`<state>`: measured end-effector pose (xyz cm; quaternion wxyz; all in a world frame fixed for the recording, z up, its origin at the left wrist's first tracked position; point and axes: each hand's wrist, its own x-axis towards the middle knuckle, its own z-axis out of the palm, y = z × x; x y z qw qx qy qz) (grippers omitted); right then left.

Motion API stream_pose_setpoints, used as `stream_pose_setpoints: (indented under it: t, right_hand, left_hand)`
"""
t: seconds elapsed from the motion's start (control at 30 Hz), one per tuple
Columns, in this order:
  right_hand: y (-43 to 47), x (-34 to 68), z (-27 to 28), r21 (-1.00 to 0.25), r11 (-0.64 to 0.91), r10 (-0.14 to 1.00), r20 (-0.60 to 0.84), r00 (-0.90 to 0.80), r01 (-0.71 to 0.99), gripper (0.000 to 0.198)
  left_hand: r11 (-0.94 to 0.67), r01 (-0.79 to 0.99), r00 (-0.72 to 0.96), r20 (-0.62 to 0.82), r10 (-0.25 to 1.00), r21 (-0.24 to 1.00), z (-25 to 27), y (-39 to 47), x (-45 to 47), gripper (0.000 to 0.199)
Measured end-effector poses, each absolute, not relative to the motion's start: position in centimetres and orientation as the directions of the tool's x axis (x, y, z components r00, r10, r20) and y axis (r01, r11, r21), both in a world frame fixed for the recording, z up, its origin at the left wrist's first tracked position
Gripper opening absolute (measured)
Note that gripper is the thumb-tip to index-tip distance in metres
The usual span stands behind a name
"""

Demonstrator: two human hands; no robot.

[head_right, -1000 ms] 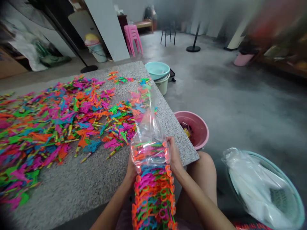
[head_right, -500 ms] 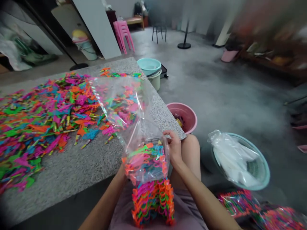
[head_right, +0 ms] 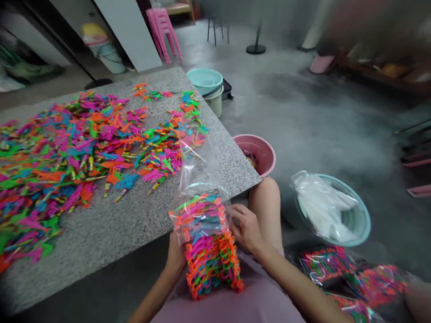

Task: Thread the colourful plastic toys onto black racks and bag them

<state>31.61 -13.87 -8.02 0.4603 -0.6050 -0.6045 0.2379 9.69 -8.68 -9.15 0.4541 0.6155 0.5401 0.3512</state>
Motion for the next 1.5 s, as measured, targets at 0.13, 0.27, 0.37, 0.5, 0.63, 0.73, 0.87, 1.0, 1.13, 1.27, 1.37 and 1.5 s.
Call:
stream_pose_setpoints:
  t: [0.13,0.27,0.37,0.5,0.63,0.73,0.87,1.0,1.13,1.27,1.37,1.5]
  right_hand:
    - [-13.7,31.3,-8.3,-0.829,0.105,0.911,0.302,0.282,0.550,0.015]
    - [-12.8,31.9,-9.0,-0.754,0.164,0.893,0.387,0.228,0.636,0.016]
    - [-12.7,32.6,-9.6,-0.669,0.261,0.852,0.499,0.160,0.696,0.020]
    - [-13.2,33.7,-9.9,-0.545,0.368,0.770,0.633,0.082,0.753,0.022]
    - [-14.3,35.0,-9.6,-0.562,0.357,0.834,0.552,0.017,0.747,0.026]
    - [-14.9,35.9,-9.2,-0.508,0.484,0.796,0.594,-0.117,0.713,0.023]
    - [-15.7,36.9,-9.0,-0.318,0.649,0.660,0.688,-0.303,0.691,0.022]
    - [-17.6,37.6,-9.4,-0.308,0.633,0.686,0.649,-0.330,0.711,0.021]
    - [-19.7,37.7,-10.0,-0.297,0.619,0.704,0.621,-0.345,0.727,0.022]
    - [-19.7,37.1,-9.9,-0.303,0.624,0.698,0.630,-0.340,0.720,0.019]
    - [-18.7,36.3,-9.5,-0.329,0.544,0.739,0.625,-0.254,0.772,0.019]
    - [-18.1,35.3,-9.1,-0.337,0.453,0.731,0.670,-0.128,0.825,0.032]
  left_hand:
    - [-0.137,0.433,0.130,0.089,0.988,0.891,-8.7,-9.4,9.9,0.032]
    - [-0.257,0.527,0.008,0.297,0.955,0.810,-8.8,-8.8,10.4,0.022]
    - [-0.381,0.568,0.063,0.422,0.904,0.730,-8.9,-8.6,10.2,0.016]
    - [-0.559,0.555,0.208,0.548,0.810,0.616,-8.7,-8.7,9.4,0.011]
    - [-0.666,0.504,0.323,0.596,0.735,0.549,-8.1,-9.4,8.7,0.018]
    - [-0.716,0.451,0.431,0.573,0.697,0.533,-7.5,-10.0,8.7,0.014]
    - [-0.750,0.396,0.561,0.507,0.655,0.530,-6.9,-10.0,8.9,0.012]
    - [-0.805,0.340,0.635,0.512,0.578,0.486,-7.0,-10.0,7.8,0.013]
    - [-0.852,0.281,0.661,0.555,0.505,0.441,-8.1,-11.4,6.0,0.015]
    - [-0.834,0.304,0.660,0.530,0.533,0.460,-9.1,-12.9,5.7,0.016]
    - [-0.785,0.365,0.614,0.504,0.607,0.500,-9.2,-13.3,6.2,0.017]
    - [-0.763,0.386,0.561,0.525,0.640,0.518,-8.7,-13.3,6.4,0.018]
